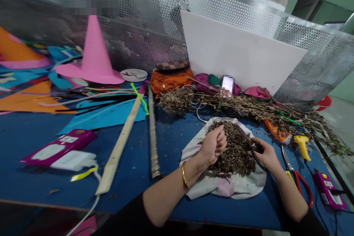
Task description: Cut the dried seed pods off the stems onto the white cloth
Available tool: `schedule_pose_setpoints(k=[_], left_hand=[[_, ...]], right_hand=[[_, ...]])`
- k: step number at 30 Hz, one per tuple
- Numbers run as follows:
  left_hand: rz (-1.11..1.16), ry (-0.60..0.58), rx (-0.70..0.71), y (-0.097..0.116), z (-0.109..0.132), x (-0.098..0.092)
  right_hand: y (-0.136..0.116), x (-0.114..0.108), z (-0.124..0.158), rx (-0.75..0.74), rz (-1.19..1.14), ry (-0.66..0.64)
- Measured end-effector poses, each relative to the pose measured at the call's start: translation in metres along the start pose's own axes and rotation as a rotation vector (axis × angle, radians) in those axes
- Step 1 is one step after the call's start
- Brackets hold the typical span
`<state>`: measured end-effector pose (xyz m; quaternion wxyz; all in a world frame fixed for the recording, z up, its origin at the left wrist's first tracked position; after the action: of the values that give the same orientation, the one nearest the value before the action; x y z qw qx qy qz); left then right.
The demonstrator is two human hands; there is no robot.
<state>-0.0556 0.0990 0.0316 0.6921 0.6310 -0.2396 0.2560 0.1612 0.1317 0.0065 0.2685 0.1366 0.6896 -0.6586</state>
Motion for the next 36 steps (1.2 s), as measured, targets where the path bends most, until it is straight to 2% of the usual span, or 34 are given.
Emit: schedule_pose_setpoints(k=[4,7,12,14,22,29,36], left_hand=[[-0.011,0.049,0.049,-0.004,-0.001,-0.002],[-0.017,0.058,0.023,-0.007,-0.003,-0.005],[0.161,-0.095,-0.122,-0.008,-0.004,0.001],[0.213,-0.112,-0.127,-0.006,-0.003,0.004],[0.203,0.010,0.004,-0.007,-0.006,0.002],[0.184,0.055,-0.187,-0.018,-0.002,-0.003],[0.161,0.040,-0.224,-0.019,0.001,-0.001]], right_hand=[[0.002,0.001,0.000,0.008,0.012,0.003],[0.001,0.001,0.000,-0.003,0.003,0.007],[0.002,0.001,-0.001,-0.005,-0.013,0.004],[0.002,0.001,-0.001,-0.006,-0.017,0.012],[0.002,0.002,0.000,0.010,-0.033,-0.007],[0.000,0.001,-0.001,-0.005,-0.006,0.005],[-0.003,0.000,0.001,-0.003,0.018,0.019]])
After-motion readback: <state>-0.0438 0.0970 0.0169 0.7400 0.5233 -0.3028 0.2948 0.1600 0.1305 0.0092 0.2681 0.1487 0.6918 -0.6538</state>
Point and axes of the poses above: each hand's wrist, its own z-axis away from the middle knuckle, its own x-axis out of the palm, y = z × x, the point moved 5 cm from there along -z, towards the middle knuckle, and after that the axes turned 10 degrees about x, right-handed, at the moved point
